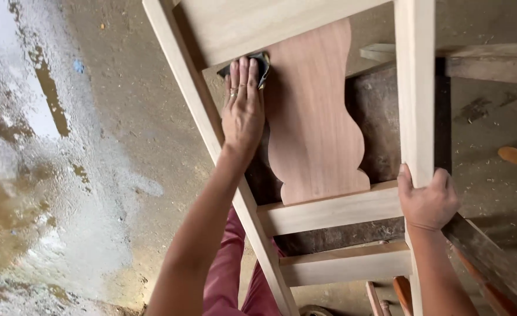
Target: Sanding a wooden chair frame using sandpaper
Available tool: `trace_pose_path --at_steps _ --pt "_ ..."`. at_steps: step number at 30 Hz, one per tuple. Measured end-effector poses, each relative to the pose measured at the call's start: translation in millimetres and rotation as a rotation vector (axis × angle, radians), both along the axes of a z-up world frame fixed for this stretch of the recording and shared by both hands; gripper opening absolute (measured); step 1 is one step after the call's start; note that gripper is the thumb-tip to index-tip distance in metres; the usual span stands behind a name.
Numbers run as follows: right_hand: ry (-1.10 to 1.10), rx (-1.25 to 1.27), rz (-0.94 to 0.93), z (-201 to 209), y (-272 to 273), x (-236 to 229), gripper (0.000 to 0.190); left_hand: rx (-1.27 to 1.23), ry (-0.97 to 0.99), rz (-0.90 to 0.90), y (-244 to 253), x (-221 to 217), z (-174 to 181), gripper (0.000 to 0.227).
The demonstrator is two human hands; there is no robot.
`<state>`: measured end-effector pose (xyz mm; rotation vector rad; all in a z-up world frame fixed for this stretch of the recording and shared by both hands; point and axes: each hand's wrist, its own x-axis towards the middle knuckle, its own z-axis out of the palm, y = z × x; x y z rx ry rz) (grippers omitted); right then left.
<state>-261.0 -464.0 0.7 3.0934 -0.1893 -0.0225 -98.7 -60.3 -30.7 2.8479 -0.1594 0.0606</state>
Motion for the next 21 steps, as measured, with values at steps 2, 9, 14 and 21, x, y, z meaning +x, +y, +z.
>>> trace_pose_path --at_steps 2,9,14,21 --pt "-0.014 -0.035 0.008 0.8 1.2 1.9 0.06 0.148 0.03 0.198 -31.3 7.1 -0.2 0.055" --pt "0.004 -0.083 0.01 -4.5 -2.0 -4.3 0.063 0.477 0.252 -0.04 -122.2 44.0 20.4 0.075" --pt "0.004 0.016 0.03 -4.8 -7.1 -3.0 0.06 0.253 0.301 -0.394 -90.1 60.4 30.7 0.055" --pt "-0.035 -0.072 0.035 -6.2 -4.2 -2.8 0.059 -0.004 -0.018 -0.302 21.4 19.6 10.9 0.046"
